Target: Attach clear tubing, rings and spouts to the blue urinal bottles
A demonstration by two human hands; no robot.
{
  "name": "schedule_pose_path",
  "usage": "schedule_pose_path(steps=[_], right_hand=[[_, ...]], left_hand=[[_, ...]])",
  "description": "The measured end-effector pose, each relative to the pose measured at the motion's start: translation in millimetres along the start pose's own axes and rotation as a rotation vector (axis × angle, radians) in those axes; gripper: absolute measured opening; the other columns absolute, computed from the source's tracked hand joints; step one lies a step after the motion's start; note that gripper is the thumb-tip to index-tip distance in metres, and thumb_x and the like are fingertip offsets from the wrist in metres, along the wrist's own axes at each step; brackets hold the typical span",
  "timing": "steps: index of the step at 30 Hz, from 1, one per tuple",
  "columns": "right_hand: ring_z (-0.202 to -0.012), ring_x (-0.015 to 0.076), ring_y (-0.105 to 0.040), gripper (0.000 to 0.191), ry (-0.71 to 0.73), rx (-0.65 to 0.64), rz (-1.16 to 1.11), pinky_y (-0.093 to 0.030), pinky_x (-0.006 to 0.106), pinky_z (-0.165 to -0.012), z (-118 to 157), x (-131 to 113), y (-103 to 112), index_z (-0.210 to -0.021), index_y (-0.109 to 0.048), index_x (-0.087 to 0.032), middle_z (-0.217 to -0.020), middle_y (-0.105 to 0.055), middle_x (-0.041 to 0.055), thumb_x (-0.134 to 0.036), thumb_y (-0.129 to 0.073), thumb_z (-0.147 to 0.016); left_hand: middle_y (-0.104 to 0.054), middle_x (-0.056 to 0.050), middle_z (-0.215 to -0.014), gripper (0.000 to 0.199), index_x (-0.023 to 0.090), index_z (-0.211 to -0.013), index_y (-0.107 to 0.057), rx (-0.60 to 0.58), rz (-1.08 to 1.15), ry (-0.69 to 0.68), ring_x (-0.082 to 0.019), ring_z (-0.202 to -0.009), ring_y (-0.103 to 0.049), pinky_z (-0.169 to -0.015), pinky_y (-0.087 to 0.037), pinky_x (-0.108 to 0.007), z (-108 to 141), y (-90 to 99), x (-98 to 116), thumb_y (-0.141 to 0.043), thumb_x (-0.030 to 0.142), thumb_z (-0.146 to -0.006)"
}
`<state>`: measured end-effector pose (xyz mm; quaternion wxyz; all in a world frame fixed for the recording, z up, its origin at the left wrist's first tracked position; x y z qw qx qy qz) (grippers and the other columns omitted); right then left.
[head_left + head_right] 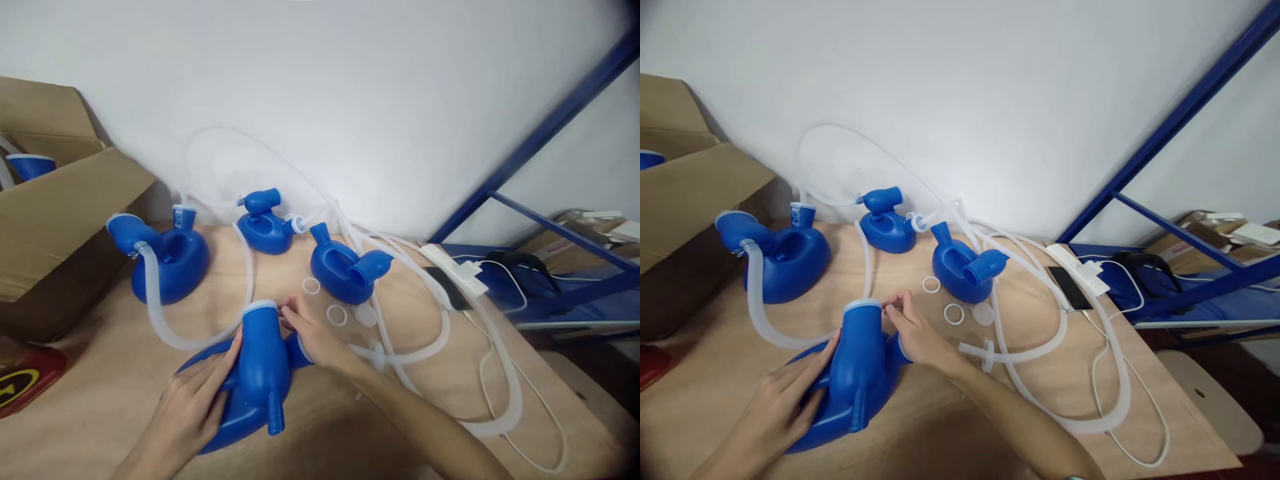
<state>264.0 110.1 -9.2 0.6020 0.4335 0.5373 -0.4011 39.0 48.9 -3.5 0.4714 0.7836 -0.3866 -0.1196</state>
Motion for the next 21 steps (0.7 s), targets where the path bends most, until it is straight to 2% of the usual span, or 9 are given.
schedule_pose_path(steps=[4,7,10,12,14,16,18,21], right_hand=[[-0.13,0.0215,-0.056,0.024,-0.033,0.029,0.012,-0.037,0.043,-0.117,6,-8,-1,-0.115,-0.047,-0.027,-0.133,-0.061,0.0045,-0.049,-0.039,-0.109],[-0.143,0.0204,-0.046,0.027,0.015,-0.001,0.126,-0.031,0.041,-0.123,12,-22,0,-0.132,-0.047,-0.027,-0.148,-0.053,0.006,-0.04,-0.039,-0.11],[-0.157,0.0197,-0.027,0.042,0.109,-0.114,0.235,-0.018,0.042,-0.131,14,-35,1,-0.151,-0.041,-0.027,-0.166,-0.039,0.0049,-0.034,-0.042,-0.109],[-0.162,0.0206,-0.016,0.052,0.163,-0.215,0.272,-0.01,0.045,-0.133,14,-40,1,-0.16,-0.034,-0.027,-0.173,-0.027,0.0046,-0.038,-0.041,-0.11],[-0.163,0.0215,-0.011,0.06,0.194,-0.268,0.276,-0.008,0.048,-0.133,13,-41,1,-0.166,-0.024,-0.028,-0.176,-0.021,0.0052,-0.048,-0.036,-0.111],[-0.163,0.0218,-0.016,0.063,0.203,-0.237,0.25,-0.01,0.05,-0.133,11,-37,2,-0.168,-0.019,-0.029,-0.175,-0.025,0.0061,-0.055,-0.029,-0.112],[-0.159,0.0222,-0.027,0.064,0.185,-0.158,0.2,-0.015,0.051,-0.132,6,-25,2,-0.168,-0.018,-0.032,-0.169,-0.037,0.007,-0.058,-0.03,-0.111],[-0.146,0.0236,-0.05,0.064,0.047,-0.02,0.048,-0.03,0.053,-0.126,-11,5,1,-0.167,-0.021,-0.032,-0.149,-0.061,0.0091,-0.053,-0.039,-0.11]], left_hand=[[-0.079,-0.009,-0.113,0.069,0.02,-0.169,-0.021,-0.003,0.03,0.011,-0.019,-0.098,-0.078,-0.085,-0.061,-0.025,3,-2.6,0,-0.04,0.013,-0.103],[-0.08,-0.009,-0.114,0.071,0.019,-0.168,-0.022,0.033,0.041,-0.005,-0.019,-0.098,-0.078,-0.084,-0.061,-0.024,0,-0.4,3,-0.041,0.01,-0.101],[-0.08,-0.009,-0.114,0.073,0.018,-0.169,-0.02,0.03,0.047,-0.023,-0.018,-0.096,-0.078,-0.084,-0.061,-0.023,-4,1.5,5,-0.041,0.009,-0.1],[-0.08,-0.009,-0.112,0.073,0.019,-0.169,-0.018,0.02,0.049,-0.002,-0.018,-0.095,-0.078,-0.084,-0.061,-0.023,-4,1.7,4,-0.04,0.009,-0.1],[-0.08,-0.008,-0.111,0.073,0.022,-0.169,-0.017,0.011,0.054,0.035,-0.018,-0.095,-0.078,-0.082,-0.061,-0.023,-3,0.5,2,-0.039,0.009,-0.101],[-0.079,-0.008,-0.115,0.075,0.025,-0.17,-0.014,-0.002,0.042,0.052,-0.02,-0.097,-0.078,-0.081,-0.061,-0.024,-1,-1.6,0,-0.04,0.012,-0.101],[-0.077,-0.009,-0.126,0.077,0.027,-0.17,-0.011,-0.015,0.007,0.072,-0.022,-0.1,-0.078,-0.08,-0.062,-0.027,0,-3.5,-2,-0.041,0.016,-0.1],[-0.073,-0.01,-0.134,0.08,0.028,-0.17,-0.005,-0.034,-0.033,0.123,-0.024,-0.096,-0.079,-0.076,-0.062,-0.029,-2,-4.0,-5,-0.041,0.019,-0.099]])
Point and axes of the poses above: each hand's wrist, its own z-axis away from the middle knuckle, its own y-axis out of the back of the hand, x = y × z, the point moved 4 cm from there along -z, towards the middle knuckle
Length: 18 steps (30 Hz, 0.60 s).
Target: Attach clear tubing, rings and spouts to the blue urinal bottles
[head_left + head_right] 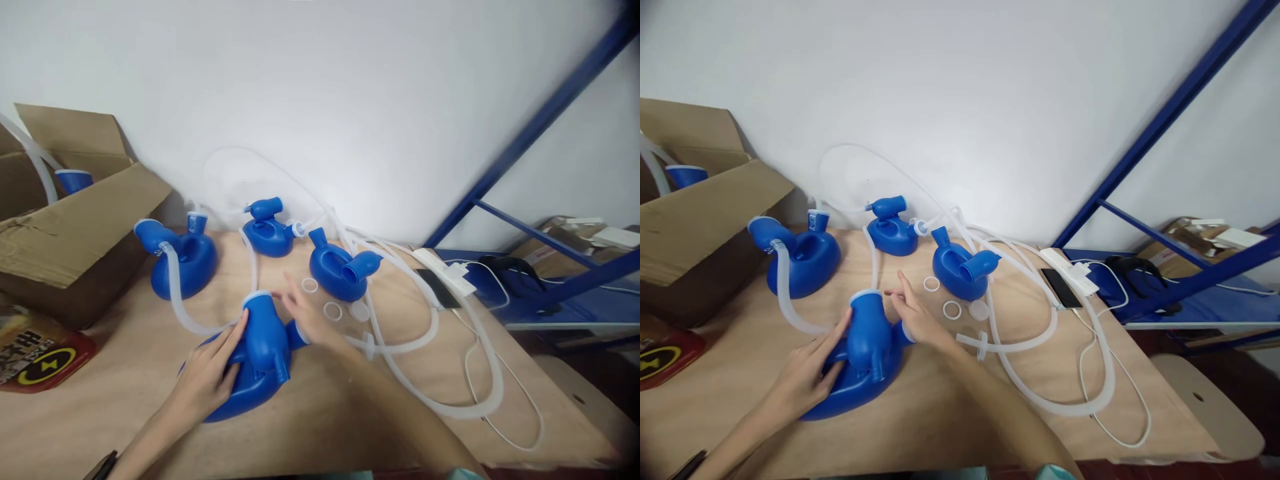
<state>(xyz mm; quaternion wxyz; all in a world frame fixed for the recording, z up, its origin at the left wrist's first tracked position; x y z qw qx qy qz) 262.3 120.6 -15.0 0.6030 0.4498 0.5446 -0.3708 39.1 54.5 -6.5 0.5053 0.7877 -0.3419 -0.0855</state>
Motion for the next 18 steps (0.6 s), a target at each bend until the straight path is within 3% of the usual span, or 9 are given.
schedule_pose_path(steps=[4,8,12,14,16,18], right_hand=[[-0.12,0.0276,-0.069,0.051,-0.185,0.14,-0.093,-0.052,0.052,-0.106,-23,28,-3,-0.155,-0.043,-0.021,-0.128,-0.071,0.0147,-0.042,-0.04,-0.108],[-0.131,0.0256,-0.061,0.048,-0.087,0.292,-0.024,-0.048,0.046,-0.112,-15,14,5,-0.148,-0.048,-0.019,-0.14,-0.062,0.0164,-0.036,-0.046,-0.104],[-0.14,0.0264,-0.051,0.056,0.093,0.428,0.117,-0.037,0.049,-0.122,51,-7,40,-0.155,-0.04,-0.024,-0.148,-0.055,0.0142,-0.041,-0.053,-0.103],[-0.144,0.0324,-0.046,0.058,0.252,0.446,0.562,-0.034,0.057,-0.123,96,-15,65,-0.153,-0.044,-0.024,-0.151,-0.053,0.0161,-0.048,-0.057,-0.102],[-0.143,0.0368,-0.047,0.062,0.225,0.403,0.845,-0.036,0.061,-0.12,136,-9,93,-0.15,-0.049,-0.022,-0.148,-0.056,0.0181,-0.054,-0.063,-0.099],[-0.142,0.0409,-0.048,0.077,0.072,0.267,0.991,-0.038,0.064,-0.118,162,7,117,-0.153,-0.048,-0.02,-0.149,-0.057,0.0205,-0.059,-0.072,-0.091]], left_hand=[[-0.07,-0.01,-0.14,0.079,0.03,-0.17,-0.004,-0.014,0.007,-0.022,-0.024,-0.098,-0.079,-0.073,-0.061,-0.027,-4,3.6,2,-0.043,0.024,-0.102],[-0.073,-0.012,-0.136,0.078,0.026,-0.17,-0.003,0.011,-0.035,-0.006,-0.028,-0.108,-0.078,-0.076,-0.063,-0.031,-2,3.2,-4,-0.043,0.028,-0.103],[-0.077,-0.01,-0.128,0.079,0.024,-0.17,-0.003,0.005,0.029,0.053,-0.026,-0.109,-0.078,-0.081,-0.063,-0.032,5,-2.2,-15,-0.042,0.024,-0.101],[-0.077,-0.009,-0.128,0.08,0.024,-0.17,-0.003,0.005,0.088,0.084,-0.025,-0.11,-0.077,-0.084,-0.063,-0.032,6,-3.6,-19,-0.043,0.024,-0.101],[-0.078,-0.008,-0.126,0.08,0.024,-0.17,-0.006,0.02,0.138,0.102,-0.025,-0.109,-0.078,-0.084,-0.064,-0.033,7,-3.8,-21,-0.045,0.026,-0.1],[-0.078,-0.008,-0.125,0.079,0.024,-0.169,-0.011,0.04,0.172,0.13,-0.025,-0.108,-0.078,-0.076,-0.065,-0.03,6,-3.9,-23,-0.047,0.029,-0.099]])
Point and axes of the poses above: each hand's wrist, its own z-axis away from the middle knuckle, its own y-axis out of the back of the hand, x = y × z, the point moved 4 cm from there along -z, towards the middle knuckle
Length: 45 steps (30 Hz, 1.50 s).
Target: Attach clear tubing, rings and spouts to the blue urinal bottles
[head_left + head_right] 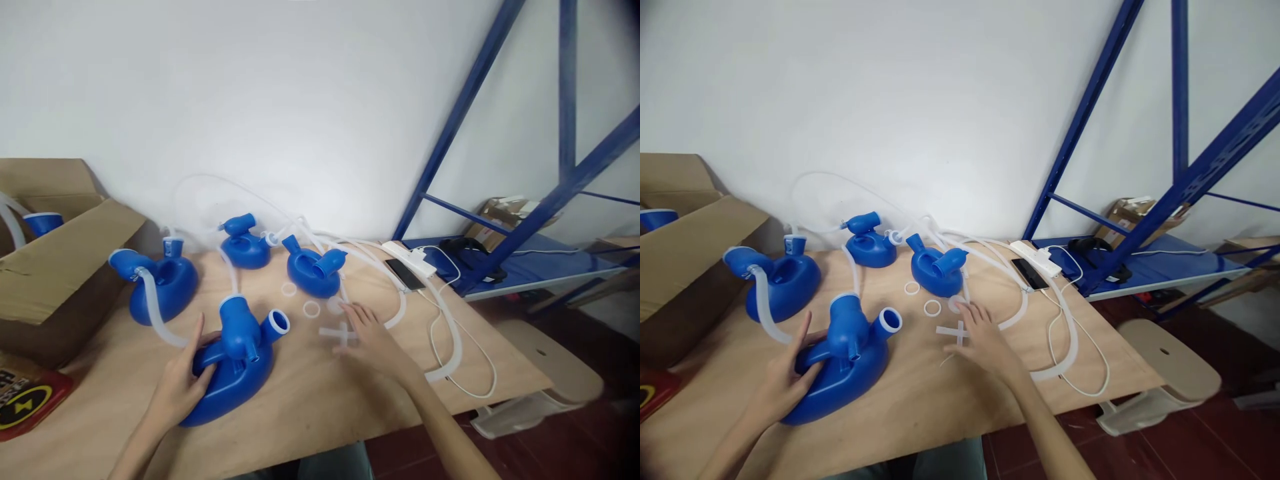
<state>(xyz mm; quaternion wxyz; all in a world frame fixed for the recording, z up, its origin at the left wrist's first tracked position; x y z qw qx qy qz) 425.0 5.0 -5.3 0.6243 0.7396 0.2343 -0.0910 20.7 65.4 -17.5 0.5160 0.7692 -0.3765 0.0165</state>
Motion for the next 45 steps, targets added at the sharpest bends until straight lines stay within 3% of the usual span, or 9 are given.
schedule_pose_path(steps=[3,6,11,15,22,28,37,41,45], right_hand=[[-0.135,0.0388,-0.058,0.073,-0.066,-0.224,-0.007,-0.045,0.056,-0.113,15,25,-6,-0.151,-0.051,-0.02,-0.145,-0.062,0.019,-0.048,-0.077,-0.089],[-0.117,0.0345,-0.07,0.058,-0.091,-0.219,-0.089,-0.053,0.049,-0.102,7,24,-12,-0.15,-0.054,-0.021,-0.133,-0.071,0.015,-0.037,-0.068,-0.096],[-0.095,0.0303,-0.073,0.068,0.16,-0.132,-0.041,-0.055,0.043,-0.086,-29,-16,6,-0.164,-0.033,-0.018,-0.112,-0.076,0.0144,-0.041,-0.054,-0.104],[-0.093,0.0313,-0.072,0.069,0.324,-0.104,0.106,-0.053,0.04,-0.079,-62,-55,20,-0.161,-0.039,-0.011,-0.101,-0.076,0.0139,-0.046,-0.051,-0.103],[-0.103,0.0321,-0.072,0.059,0.494,-0.237,0.198,-0.053,0.038,-0.079,-97,-101,-3,-0.15,-0.051,-0.008,-0.124,-0.074,0.0199,-0.045,-0.054,-0.103],[-0.105,0.0385,-0.07,0.082,0.628,-0.234,0.198,-0.056,0.043,-0.076,-113,-108,-16,-0.135,-0.058,-0.006,-0.126,-0.07,0.0255,-0.073,-0.065,-0.089],[-0.085,0.0323,-0.076,0.069,0.733,-0.31,0.223,-0.054,0.038,-0.066,-130,-100,-40,-0.144,-0.056,-0.007,-0.124,-0.075,0.0208,-0.05,-0.07,-0.092],[-0.096,0.0335,-0.076,0.076,0.674,-0.363,0.111,-0.056,0.039,-0.072,-129,-95,-47,-0.153,-0.046,-0.009,-0.13,-0.072,0.0199,-0.045,-0.072,-0.091],[-0.115,0.0331,-0.071,0.083,0.531,-0.429,-0.069,-0.057,0.041,-0.091,-122,-94,-52,-0.159,-0.037,-0.016,-0.143,-0.065,0.0173,-0.035,-0.075,-0.088]], left_hand=[[-0.075,-0.009,-0.132,0.078,0.025,-0.168,-0.018,0.021,0.008,0.05,-0.026,-0.109,-0.077,-0.058,-0.061,-0.023,-2,-1.0,-2,-0.05,0.03,-0.098],[-0.072,-0.008,-0.138,0.072,0.026,-0.165,-0.031,0.042,-0.03,0.045,-0.026,-0.11,-0.077,-0.058,-0.061,-0.023,-3,-1.7,-2,-0.053,0.032,-0.097],[-0.077,-0.004,-0.129,0.056,0.028,-0.153,-0.052,0.044,-0.067,0.002,-0.023,-0.088,-0.081,-0.065,-0.064,-0.026,-2,-0.9,-3,-0.054,0.037,-0.097],[-0.079,-0.004,-0.125,0.045,0.025,-0.14,-0.065,0.03,-0.059,-0.028,-0.024,-0.092,-0.081,-0.065,-0.064,-0.025,-2,1.3,-3,-0.055,0.038,-0.098],[-0.079,-0.007,-0.125,0.042,0.023,-0.135,-0.068,0.044,-0.06,-0.094,-0.027,-0.106,-0.079,-0.089,-0.066,-0.033,-3,1.4,-2,-0.056,0.038,-0.098],[-0.079,-0.008,-0.123,0.038,0.023,-0.133,-0.068,0.063,-0.036,-0.124,-0.026,-0.104,-0.079,-0.094,-0.064,-0.036,-2,-0.5,-3,-0.054,0.036,-0.1],[-0.078,-0.011,-0.121,0.036,0.021,-0.133,-0.067,0.043,-0.093,-0.223,-0.025,-0.106,-0.078,-0.09,-0.064,-0.031,0,-4.4,1,-0.051,0.03,-0.102],[-0.077,-0.011,-0.115,0.036,0.021,-0.134,-0.067,0.026,-0.112,-0.223,-0.023,-0.1,-0.078,-0.083,-0.063,-0.028,-1,-5.5,5,-0.047,0.026,-0.104],[-0.077,-0.011,-0.111,0.033,0.019,-0.128,-0.069,0.072,-0.135,-0.272,-0.024,-0.099,-0.077,-0.086,-0.062,-0.03,-2,-3.8,9,-0.048,0.025,-0.103]])
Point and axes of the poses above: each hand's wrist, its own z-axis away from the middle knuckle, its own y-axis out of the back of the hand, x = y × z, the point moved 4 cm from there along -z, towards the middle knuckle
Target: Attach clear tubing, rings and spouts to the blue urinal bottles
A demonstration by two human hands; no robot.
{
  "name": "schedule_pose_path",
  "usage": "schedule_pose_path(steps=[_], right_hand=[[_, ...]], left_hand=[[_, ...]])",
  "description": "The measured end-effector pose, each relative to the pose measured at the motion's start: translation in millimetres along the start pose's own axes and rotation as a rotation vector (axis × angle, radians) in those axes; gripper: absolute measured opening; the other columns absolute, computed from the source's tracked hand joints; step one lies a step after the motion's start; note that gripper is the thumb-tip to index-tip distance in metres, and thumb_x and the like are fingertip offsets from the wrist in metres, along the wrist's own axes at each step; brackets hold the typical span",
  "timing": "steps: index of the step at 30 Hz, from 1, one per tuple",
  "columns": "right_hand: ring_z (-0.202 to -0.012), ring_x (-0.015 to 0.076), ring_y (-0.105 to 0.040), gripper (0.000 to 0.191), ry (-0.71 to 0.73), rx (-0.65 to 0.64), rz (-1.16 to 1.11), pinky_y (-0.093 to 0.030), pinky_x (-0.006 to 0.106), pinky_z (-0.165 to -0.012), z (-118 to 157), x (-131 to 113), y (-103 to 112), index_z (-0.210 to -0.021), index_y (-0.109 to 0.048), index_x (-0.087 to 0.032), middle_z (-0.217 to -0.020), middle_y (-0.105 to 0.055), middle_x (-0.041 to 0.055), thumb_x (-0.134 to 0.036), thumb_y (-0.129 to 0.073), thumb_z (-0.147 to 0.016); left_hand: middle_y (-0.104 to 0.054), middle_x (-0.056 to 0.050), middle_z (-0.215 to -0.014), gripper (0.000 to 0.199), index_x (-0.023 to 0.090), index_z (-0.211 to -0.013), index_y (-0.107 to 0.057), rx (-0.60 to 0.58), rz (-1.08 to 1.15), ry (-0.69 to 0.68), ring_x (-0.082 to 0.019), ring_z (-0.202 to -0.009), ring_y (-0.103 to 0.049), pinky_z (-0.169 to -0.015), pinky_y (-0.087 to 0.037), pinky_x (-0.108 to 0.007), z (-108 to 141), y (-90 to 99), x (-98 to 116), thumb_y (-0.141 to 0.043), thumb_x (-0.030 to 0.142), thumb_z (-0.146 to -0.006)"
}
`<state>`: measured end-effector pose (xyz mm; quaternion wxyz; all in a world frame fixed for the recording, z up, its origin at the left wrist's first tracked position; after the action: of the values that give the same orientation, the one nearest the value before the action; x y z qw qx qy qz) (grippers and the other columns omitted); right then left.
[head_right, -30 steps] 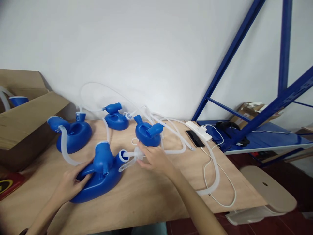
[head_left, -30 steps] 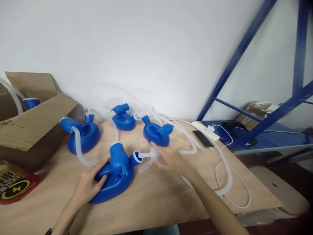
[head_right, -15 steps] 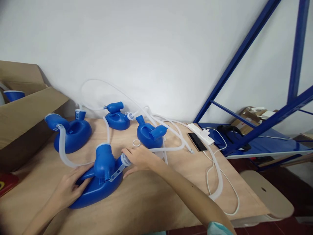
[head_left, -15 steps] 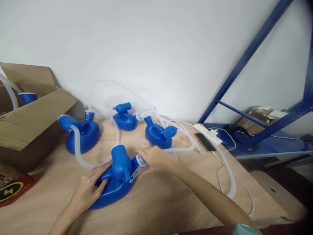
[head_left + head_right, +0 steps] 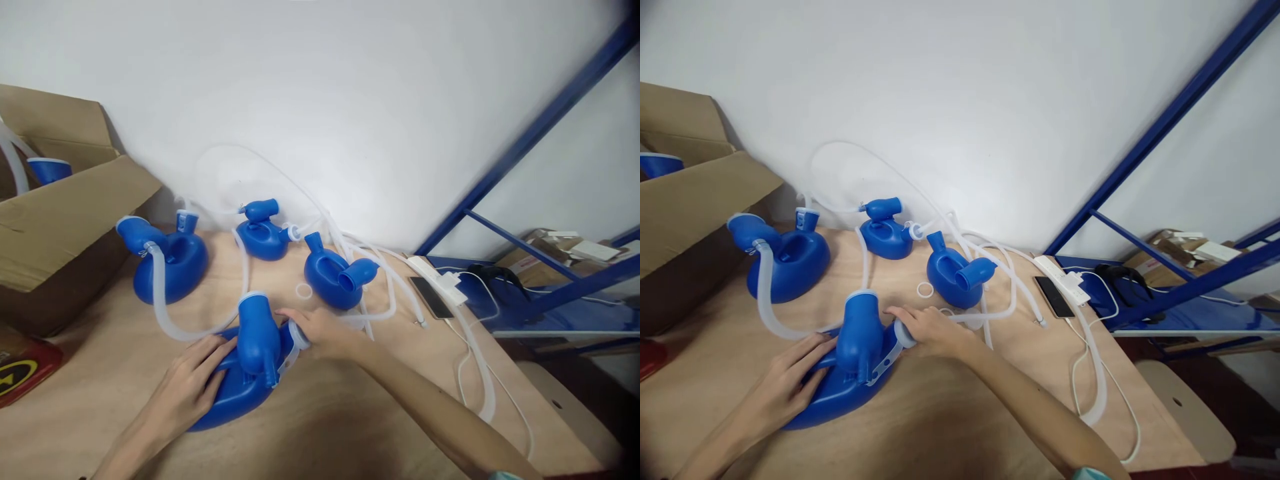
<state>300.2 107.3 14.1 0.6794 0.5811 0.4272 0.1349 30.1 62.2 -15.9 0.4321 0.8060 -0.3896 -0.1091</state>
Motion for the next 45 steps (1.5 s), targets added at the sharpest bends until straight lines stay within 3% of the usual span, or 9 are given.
schedule_pose_path(steps=[5,9,15,18,26,29,39,42,45], right_hand=[[-0.136,0.0316,-0.059,0.093,-0.07,0.041,-0.114,-0.052,0.041,-0.103,6,-12,-3,-0.164,-0.025,-0.021,-0.157,-0.052,0.016,-0.019,-0.072,-0.084],[-0.126,0.0337,-0.065,0.096,-0.172,0.013,-0.051,-0.053,0.042,-0.096,8,-22,-3,-0.165,-0.019,-0.018,-0.148,-0.059,0.0177,-0.022,-0.072,-0.086],[-0.118,0.042,-0.069,0.087,-0.37,0.118,-0.005,-0.053,0.051,-0.097,6,-38,1,-0.152,-0.042,-0.012,-0.13,-0.07,0.0214,-0.052,-0.078,-0.085],[-0.111,0.0417,-0.072,0.081,-0.412,0.106,0.066,-0.055,0.05,-0.093,5,-41,2,-0.148,-0.048,-0.013,-0.125,-0.073,0.0204,-0.051,-0.079,-0.083],[-0.133,0.0385,-0.062,0.103,-0.203,0.223,-0.002,-0.052,0.046,-0.104,11,-25,-6,-0.164,-0.029,-0.016,-0.151,-0.058,0.021,-0.058,-0.081,-0.086],[-0.127,0.0403,-0.066,0.111,-0.21,0.245,0.065,-0.054,0.047,-0.1,14,-16,-14,-0.164,-0.029,-0.017,-0.143,-0.065,0.0208,-0.062,-0.085,-0.079],[-0.094,0.0292,-0.073,0.06,-0.28,0.236,0.043,-0.05,0.033,-0.075,15,-17,-3,-0.119,-0.063,-0.021,-0.104,-0.075,0.0076,-0.056,-0.089,-0.078],[-0.106,0.0311,-0.072,0.061,-0.253,0.211,0.012,-0.053,0.035,-0.084,18,-19,2,-0.128,-0.062,-0.02,-0.117,-0.075,0.0112,-0.051,-0.087,-0.083],[-0.136,0.0388,-0.058,0.088,-0.211,0.203,0.082,-0.048,0.048,-0.108,20,-25,7,-0.15,-0.05,-0.016,-0.148,-0.061,0.0203,-0.059,-0.085,-0.082]], left_hand=[[-0.078,-0.009,-0.111,0.033,0.021,-0.127,-0.068,0.027,-0.035,0.001,-0.023,-0.097,-0.077,-0.084,-0.062,-0.03,5,-4.6,-3,-0.046,0.025,-0.103],[-0.079,-0.008,-0.112,0.031,0.021,-0.126,-0.066,0.042,-0.063,-0.008,-0.024,-0.094,-0.078,-0.079,-0.062,-0.03,10,-13.1,-7,-0.044,0.025,-0.103],[-0.08,-0.009,-0.113,0.032,0.02,-0.126,-0.064,0.025,-0.083,0.022,-0.024,-0.091,-0.079,-0.077,-0.062,-0.031,4,-14.4,-6,-0.04,0.026,-0.104],[-0.08,-0.007,-0.115,0.034,0.022,-0.129,-0.063,-0.031,-0.049,0.049,-0.022,-0.091,-0.079,-0.075,-0.062,-0.029,-1,-11.1,-5,-0.042,0.025,-0.103],[-0.08,-0.01,-0.117,0.038,0.019,-0.132,-0.065,-0.016,-0.004,0.077,-0.025,-0.1,-0.079,-0.084,-0.063,-0.031,-2,-7.4,-6,-0.045,0.028,-0.102],[-0.08,-0.01,-0.116,0.037,0.018,-0.129,-0.067,-0.014,-0.007,0.08,-0.025,-0.098,-0.079,-0.083,-0.063,-0.031,-2,-6.4,-6,-0.044,0.03,-0.103],[-0.079,-0.01,-0.108,0.037,0.016,-0.127,-0.068,-0.024,0.017,0.091,-0.023,-0.089,-0.078,-0.077,-0.062,-0.03,-5,-6.1,-4,-0.042,0.028,-0.104],[-0.079,-0.011,-0.109,0.036,0.016,-0.124,-0.07,-0.008,-0.007,0.095,-0.025,-0.091,-0.078,-0.078,-0.062,-0.032,-4,-6.8,-4,-0.044,0.03,-0.103],[-0.079,-0.01,-0.111,0.037,0.017,-0.126,-0.07,0.001,-0.002,0.109,-0.025,-0.094,-0.078,-0.081,-0.063,-0.032,-2,-5.6,-4,-0.045,0.029,-0.102]])
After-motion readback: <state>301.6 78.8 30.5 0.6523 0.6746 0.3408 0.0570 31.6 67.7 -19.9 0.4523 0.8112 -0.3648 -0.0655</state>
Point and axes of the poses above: each hand's wrist, its own z-axis away from the middle knuckle, its own y-axis out of the back of the hand, x = y × z, the point moved 4 cm from there along -z, towards the middle knuckle
